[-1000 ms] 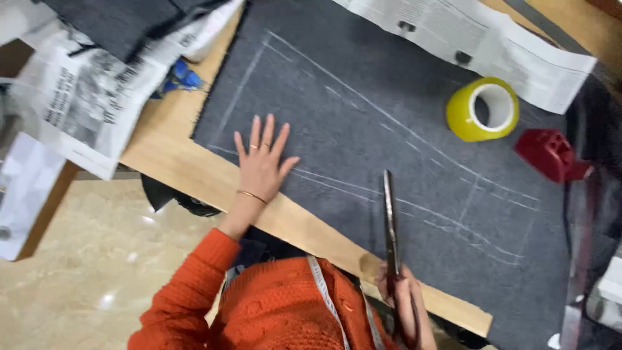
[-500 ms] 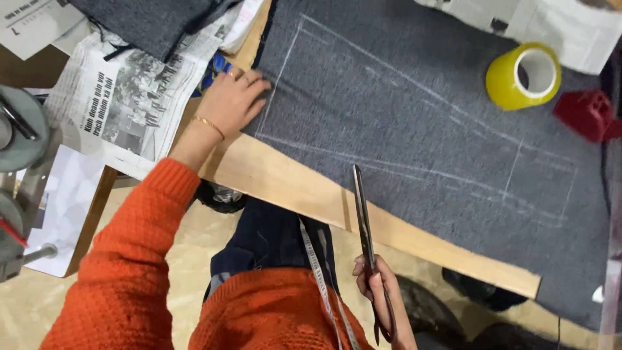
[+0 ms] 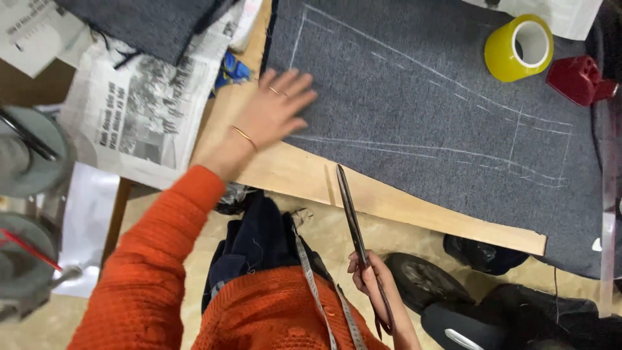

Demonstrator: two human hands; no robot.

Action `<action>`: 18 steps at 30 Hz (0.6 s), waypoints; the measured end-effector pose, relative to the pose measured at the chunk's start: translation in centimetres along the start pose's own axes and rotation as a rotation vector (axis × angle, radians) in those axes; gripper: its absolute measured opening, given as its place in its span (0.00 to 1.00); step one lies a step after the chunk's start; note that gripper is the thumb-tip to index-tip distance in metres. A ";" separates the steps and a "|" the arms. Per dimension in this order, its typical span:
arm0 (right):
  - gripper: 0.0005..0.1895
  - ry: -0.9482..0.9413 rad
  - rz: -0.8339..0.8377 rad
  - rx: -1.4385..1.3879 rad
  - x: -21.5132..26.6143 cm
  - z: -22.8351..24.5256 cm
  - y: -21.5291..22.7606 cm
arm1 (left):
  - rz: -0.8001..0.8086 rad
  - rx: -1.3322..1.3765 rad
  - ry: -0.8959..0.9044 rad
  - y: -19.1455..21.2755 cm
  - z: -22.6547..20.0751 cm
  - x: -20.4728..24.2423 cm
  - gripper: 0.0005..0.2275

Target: The person uses large shears to cut a piece of dark gray fabric laid out on a wooden table. They follow white chalk lines drawn on the fabric, cutting along straight edges and curved sections. A wooden pattern piece is visible underneath the fabric during the cutting process.

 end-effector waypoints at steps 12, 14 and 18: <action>0.26 -0.065 -0.258 -0.117 -1.8 2.5 -4.4 | 0.047 0.068 0.143 -3.6 1.7 -6.9 0.32; 0.26 -0.104 -0.313 -0.152 -1.4 2.6 -4.9 | 0.108 0.096 0.325 -3.0 5.1 -6.2 0.33; 0.28 -0.144 -0.374 -0.204 -1.2 1.3 -5.0 | 0.152 0.137 0.538 -1.2 6.3 -6.2 0.38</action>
Point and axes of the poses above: each hand's wrist, its own x-axis away from the middle knuckle, its own y-axis out of the back of the hand, z = x × y, the point moved 9 cm from there along -x, towards the middle knuckle, and after that the axes turned 12 degrees about z, right-handed, at the moved point
